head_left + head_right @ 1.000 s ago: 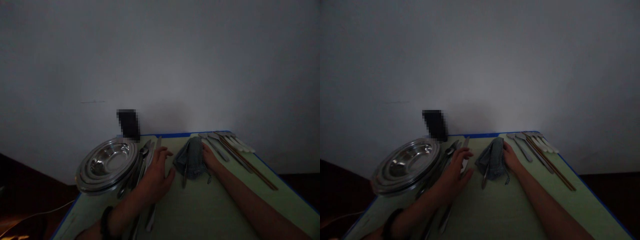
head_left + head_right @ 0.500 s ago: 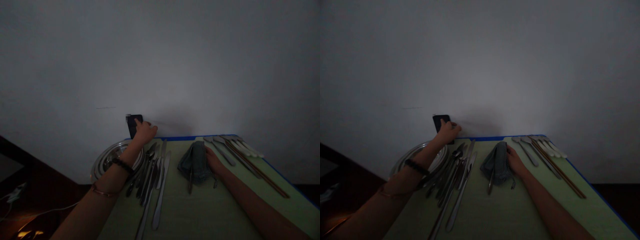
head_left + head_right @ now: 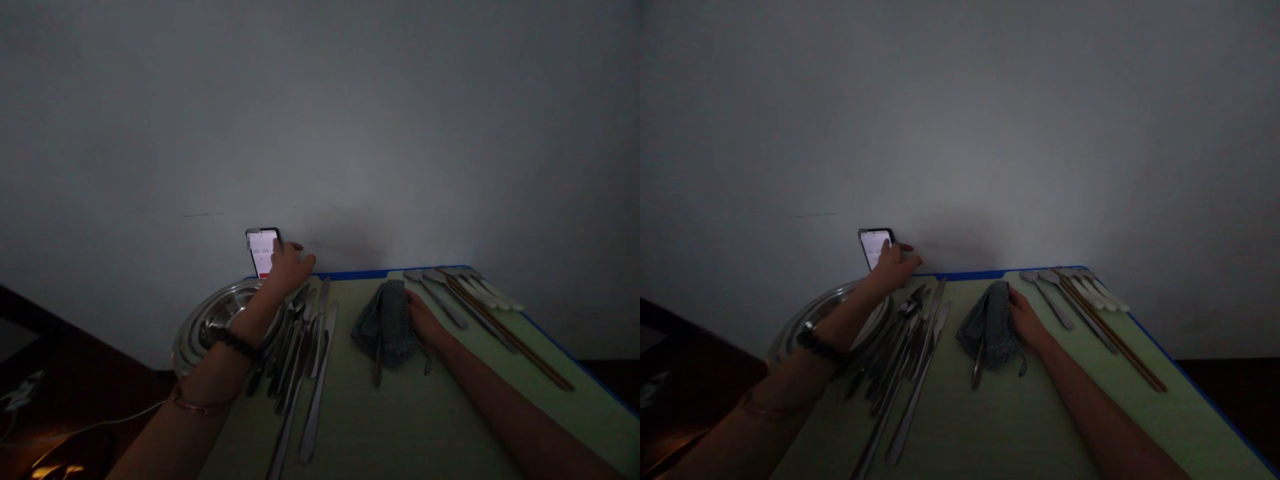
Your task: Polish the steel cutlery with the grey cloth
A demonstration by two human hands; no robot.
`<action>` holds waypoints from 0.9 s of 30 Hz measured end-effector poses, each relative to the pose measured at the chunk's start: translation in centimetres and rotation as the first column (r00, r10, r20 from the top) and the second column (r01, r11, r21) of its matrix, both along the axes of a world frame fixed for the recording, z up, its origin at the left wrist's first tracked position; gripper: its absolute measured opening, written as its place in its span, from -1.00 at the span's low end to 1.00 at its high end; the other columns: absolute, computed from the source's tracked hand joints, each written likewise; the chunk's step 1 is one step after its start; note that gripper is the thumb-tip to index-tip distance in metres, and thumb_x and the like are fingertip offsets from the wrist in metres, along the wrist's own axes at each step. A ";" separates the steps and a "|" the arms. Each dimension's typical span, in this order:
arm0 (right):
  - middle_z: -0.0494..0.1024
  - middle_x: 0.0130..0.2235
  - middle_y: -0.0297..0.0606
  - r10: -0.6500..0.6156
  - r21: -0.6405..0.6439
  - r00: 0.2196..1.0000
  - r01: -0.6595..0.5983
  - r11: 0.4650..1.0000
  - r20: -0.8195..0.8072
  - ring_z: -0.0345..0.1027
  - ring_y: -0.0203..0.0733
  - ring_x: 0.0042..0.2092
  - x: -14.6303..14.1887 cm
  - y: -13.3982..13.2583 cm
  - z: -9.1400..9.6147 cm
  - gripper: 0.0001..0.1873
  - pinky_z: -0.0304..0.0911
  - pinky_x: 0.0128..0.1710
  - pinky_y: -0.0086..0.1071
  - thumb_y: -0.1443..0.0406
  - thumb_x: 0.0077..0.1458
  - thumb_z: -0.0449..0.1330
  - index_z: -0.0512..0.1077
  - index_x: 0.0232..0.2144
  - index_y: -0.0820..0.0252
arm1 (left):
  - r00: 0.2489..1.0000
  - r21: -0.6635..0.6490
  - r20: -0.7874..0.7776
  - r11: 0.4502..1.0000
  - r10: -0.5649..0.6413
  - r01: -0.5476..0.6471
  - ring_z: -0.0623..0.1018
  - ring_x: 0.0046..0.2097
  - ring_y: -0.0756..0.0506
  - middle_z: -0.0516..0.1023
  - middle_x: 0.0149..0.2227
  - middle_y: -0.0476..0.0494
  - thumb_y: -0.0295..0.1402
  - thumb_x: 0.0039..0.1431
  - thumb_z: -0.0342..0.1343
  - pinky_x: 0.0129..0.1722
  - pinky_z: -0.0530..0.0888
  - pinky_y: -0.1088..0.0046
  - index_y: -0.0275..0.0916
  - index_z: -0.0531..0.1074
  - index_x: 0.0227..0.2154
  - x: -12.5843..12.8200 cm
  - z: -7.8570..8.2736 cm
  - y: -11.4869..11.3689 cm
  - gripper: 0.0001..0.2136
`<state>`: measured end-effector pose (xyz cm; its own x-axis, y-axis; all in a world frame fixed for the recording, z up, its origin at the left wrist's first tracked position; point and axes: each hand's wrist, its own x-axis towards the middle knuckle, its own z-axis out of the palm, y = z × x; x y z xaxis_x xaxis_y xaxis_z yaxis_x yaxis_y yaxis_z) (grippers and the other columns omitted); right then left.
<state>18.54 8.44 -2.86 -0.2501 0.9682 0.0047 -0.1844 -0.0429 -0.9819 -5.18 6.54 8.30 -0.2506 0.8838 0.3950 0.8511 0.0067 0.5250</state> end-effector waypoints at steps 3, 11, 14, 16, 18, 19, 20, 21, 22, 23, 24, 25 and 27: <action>0.55 -0.50 -0.39 -0.022 -0.021 0.999 0.021 1.000 -0.044 0.37 -0.22 -0.49 0.0 -0.1 0.3 -0.76 0.27 -0.46 -0.37 0.28 -0.27 0.22 0.46 -0.40 0.11 | 0.991 -0.036 -0.049 0.992 -0.123 0.121 0.16 0.17 -0.27 0.22 0.07 -0.39 -0.45 0.08 0.08 0.13 0.15 0.15 -0.41 0.25 -0.07 2.8 -1.2 -2.7 -0.67; 0.56 -0.47 -0.26 -0.037 -0.116 0.973 0.010 0.993 -0.227 0.42 -0.12 -0.37 0.3 0.0 0.5 -0.78 0.32 -0.32 -0.26 0.16 -0.28 0.28 0.46 -0.52 0.15 | 0.869 -0.214 -0.079 0.859 -0.489 0.464 0.42 -0.10 -0.18 0.44 -0.16 -0.22 -0.31 0.20 -0.09 -0.10 0.36 0.26 -0.28 0.29 -0.15 8.1 -5.1 -7.8 -0.78; 0.57 -0.46 -0.25 -0.078 -0.089 0.968 0.058 0.994 -0.240 0.42 -0.06 -0.29 0.4 0.6 0.3 -0.77 0.31 -0.24 -0.20 0.18 -0.34 0.31 0.47 -0.52 0.12 | 0.864 -0.239 -0.047 0.846 -0.501 0.477 0.45 -0.12 -0.17 0.44 -0.13 -0.21 -0.35 0.18 -0.08 -0.14 0.36 0.30 -0.26 0.23 -0.09 8.0 -6.1 -7.7 -0.75; 0.57 -0.45 -0.25 -0.130 -0.086 0.962 0.113 0.990 -0.241 0.42 -0.03 -0.26 0.5 1.1 0.0 -0.74 0.31 -0.22 -0.18 0.15 -0.38 0.31 0.47 -0.52 0.10 | 0.866 -0.336 0.000 0.816 -0.500 0.471 0.49 -0.29 -0.14 0.49 -0.28 -0.16 -0.35 0.19 -0.11 -0.33 0.38 0.37 -0.27 0.22 -0.11 7.7 -6.9 -7.6 -0.78; 0.57 -0.43 -0.25 -0.172 -0.095 0.954 0.153 0.984 -0.245 0.42 -0.02 -0.24 0.4 1.4 -0.2 -0.71 0.31 -0.22 -0.18 0.12 -0.39 0.30 0.47 -0.50 0.08 | 0.872 -0.361 -0.009 0.815 -0.489 0.453 0.47 -0.35 -0.12 0.48 -0.36 -0.13 -0.33 0.20 -0.12 -0.39 0.34 0.39 -0.24 0.28 -0.26 7.6 -7.6 -7.6 -0.86; 0.57 -0.42 -0.26 -0.185 -0.096 0.952 0.166 0.981 -0.245 0.42 -0.02 -0.23 0.3 1.4 -0.2 -0.70 0.31 -0.22 -0.18 0.12 -0.37 0.29 0.47 -0.47 0.08 | 0.868 -0.355 -0.009 0.813 -0.497 0.462 0.47 -0.34 -0.12 0.47 -0.37 -0.12 -0.30 0.21 -0.12 -0.38 0.33 0.40 -0.23 0.29 -0.30 7.5 -7.8 -7.7 -0.85; 0.57 -0.40 -0.27 -0.193 -0.094 0.951 0.175 0.980 -0.242 0.42 -0.03 -0.22 0.2 1.3 -0.2 -0.69 0.31 -0.22 -0.18 0.13 -0.36 0.29 0.47 -0.44 0.08 | 0.863 -0.345 -0.005 0.811 -0.504 0.472 0.46 -0.35 -0.12 0.46 -0.39 -0.10 -0.25 0.22 -0.12 -0.38 0.33 0.39 -0.22 0.29 -0.31 7.5 -8.0 -7.8 -0.83; 0.57 -0.38 -0.29 -0.192 -0.086 0.953 0.176 0.981 -0.234 0.41 -0.05 -0.20 0.0 1.2 -0.1 -0.68 0.31 -0.21 -0.19 0.16 -0.33 0.28 0.47 -0.40 0.07 | 0.858 -0.345 -0.006 0.807 -0.513 0.480 0.45 -0.35 -0.12 0.46 -0.39 -0.10 -0.22 0.23 -0.14 -0.38 0.32 0.39 -0.21 0.29 -0.33 7.6 -8.0 -7.8 -0.80; 0.57 -0.36 -0.30 -0.191 -0.063 0.957 0.181 0.981 -0.218 0.41 -0.06 -0.19 -0.2 1.0 0.0 -0.69 0.31 -0.19 -0.20 0.19 -0.31 0.27 0.46 -0.37 0.07 | 0.856 -0.343 -0.015 0.807 -0.517 0.481 0.44 -0.35 -0.12 0.46 -0.39 -0.10 -0.20 0.23 -0.14 -0.38 0.32 0.38 -0.21 0.29 -0.34 7.6 -8.1 -7.9 -0.79; 0.57 -0.35 -0.31 -0.198 -0.047 0.959 0.192 0.980 -0.204 0.40 -0.07 -0.18 -0.4 0.8 0.2 -0.69 0.30 -0.19 -0.21 0.21 -0.30 0.27 0.46 -0.37 0.06 | 0.852 -0.345 -0.031 0.806 -0.522 0.481 0.44 -0.34 -0.13 0.45 -0.39 -0.10 -0.19 0.22 -0.13 -0.38 0.32 0.37 -0.21 0.30 -0.35 7.7 -8.1 -7.9 -0.78; 0.57 -0.34 -0.32 -0.208 -0.039 0.957 0.204 0.978 -0.200 0.40 -0.07 -0.18 -0.5 0.6 0.4 -0.70 0.30 -0.19 -0.21 0.22 -0.30 0.27 0.45 -0.37 0.06 | 0.847 -0.348 -0.055 0.805 -0.529 0.480 0.44 -0.34 -0.14 0.45 -0.38 -0.11 -0.21 0.21 -0.12 -0.38 0.32 0.36 -0.22 0.30 -0.36 7.8 -8.2 -7.9 -0.80; 0.57 -0.34 -0.33 -0.214 -0.036 0.956 0.212 0.977 -0.198 0.40 -0.08 -0.18 -0.7 0.5 0.5 -0.70 0.31 -0.19 -0.22 0.23 -0.31 0.27 0.45 -0.38 0.06 | 0.840 -0.350 -0.083 0.805 -0.536 0.479 0.44 -0.33 -0.14 0.45 -0.38 -0.12 -0.23 0.20 -0.10 -0.37 0.32 0.36 -0.22 0.31 -0.36 7.9 -8.3 -7.8 -0.82; 0.57 -0.34 -0.35 -0.221 -0.051 0.953 0.215 0.975 -0.207 0.40 -0.08 -0.18 -0.8 0.4 0.8 -0.71 0.31 -0.19 -0.23 0.22 -0.32 0.27 0.44 -0.40 0.05 | 0.821 -0.350 -0.138 0.803 -0.554 0.483 0.44 -0.32 -0.15 0.46 -0.38 -0.12 -0.31 0.18 -0.09 -0.35 0.32 0.34 -0.21 0.32 -0.36 8.0 -8.5 -7.7 -0.86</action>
